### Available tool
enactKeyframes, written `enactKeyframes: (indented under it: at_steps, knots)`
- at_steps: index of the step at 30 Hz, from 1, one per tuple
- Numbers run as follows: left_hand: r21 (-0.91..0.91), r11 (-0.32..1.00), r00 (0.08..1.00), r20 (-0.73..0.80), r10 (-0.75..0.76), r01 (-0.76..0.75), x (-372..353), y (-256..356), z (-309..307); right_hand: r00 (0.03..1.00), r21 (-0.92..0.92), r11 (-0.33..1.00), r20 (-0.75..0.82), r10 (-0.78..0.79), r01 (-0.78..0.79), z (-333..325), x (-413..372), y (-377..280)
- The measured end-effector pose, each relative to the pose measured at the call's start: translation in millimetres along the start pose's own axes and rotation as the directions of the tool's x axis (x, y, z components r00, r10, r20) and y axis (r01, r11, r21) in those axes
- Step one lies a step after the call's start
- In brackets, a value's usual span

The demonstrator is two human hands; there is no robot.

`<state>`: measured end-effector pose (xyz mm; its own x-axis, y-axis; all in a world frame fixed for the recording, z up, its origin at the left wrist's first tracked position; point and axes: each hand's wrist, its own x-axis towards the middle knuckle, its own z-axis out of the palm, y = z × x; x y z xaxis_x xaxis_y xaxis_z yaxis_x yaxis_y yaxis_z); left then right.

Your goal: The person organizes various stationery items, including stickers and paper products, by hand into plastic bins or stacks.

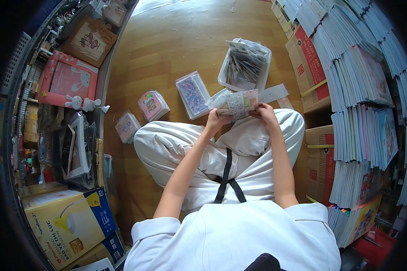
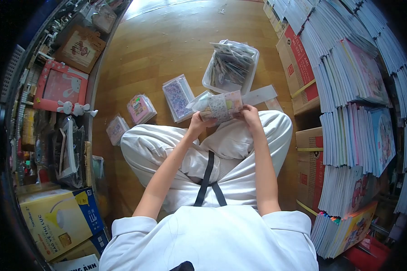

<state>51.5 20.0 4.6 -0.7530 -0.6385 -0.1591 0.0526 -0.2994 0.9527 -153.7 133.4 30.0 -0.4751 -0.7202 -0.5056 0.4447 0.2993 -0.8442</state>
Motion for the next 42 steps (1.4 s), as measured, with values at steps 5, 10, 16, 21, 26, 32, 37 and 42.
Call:
enactKeyframes:
  at_steps: [5, 10, 16, 21, 26, 32, 37, 42]
  knots:
    - [0.038, 0.998, 0.999, 0.028, 0.04, -0.041, 0.7, -1.7, 1.1, 0.984, -0.513, 0.84, 0.131, -0.123, 0.174, 3.2, 7.9, 11.5]
    - [0.152, 0.988, 0.999, 0.031, -0.02, 0.015, -2.2, 3.2, 1.2, 0.857, -0.766, 0.475, 0.187, -0.479, 0.433, 9.0, 14.3, 36.3]
    - [0.152, 0.988, 1.0, -0.015, -0.003, 0.005, -3.4, 3.3, 2.3, 0.821, -0.781, 0.357, 0.322, -0.471, 0.512, 10.5, 10.7, 41.7]
    - [0.024, 0.999, 0.999, -0.027, 0.022, -0.021, -5.2, 5.9, 5.8, 0.842, -0.88, 0.196, 0.318, -0.437, 0.434, 14.9, 13.1, 40.4]
    - [0.072, 0.989, 0.99, -0.041, 0.134, -0.131, 4.6, -17.7, -2.6, 0.766, -0.894, 0.162, 0.251, -0.591, 0.417, 8.9, 3.7, 14.8]
    - [0.069, 0.984, 0.983, -0.069, 0.168, -0.163, 1.1, -1.4, 5.9, 0.481, -0.602, 0.152, 0.434, -0.762, 0.784, 78.1, -65.3, -104.2]
    - [-0.001, 0.969, 0.963, -0.109, 0.247, -0.248, -3.4, 12.2, 17.6, 0.444, -0.458, 0.116, 0.72, -0.533, 0.882, 111.9, -41.7, -83.5]
    - [0.215, 0.961, 0.984, 0.001, 0.175, -0.172, -2.2, -5.3, -0.7, 0.701, -0.43, 0.553, 0.453, -0.551, 0.713, 101.7, -32.4, -92.9]
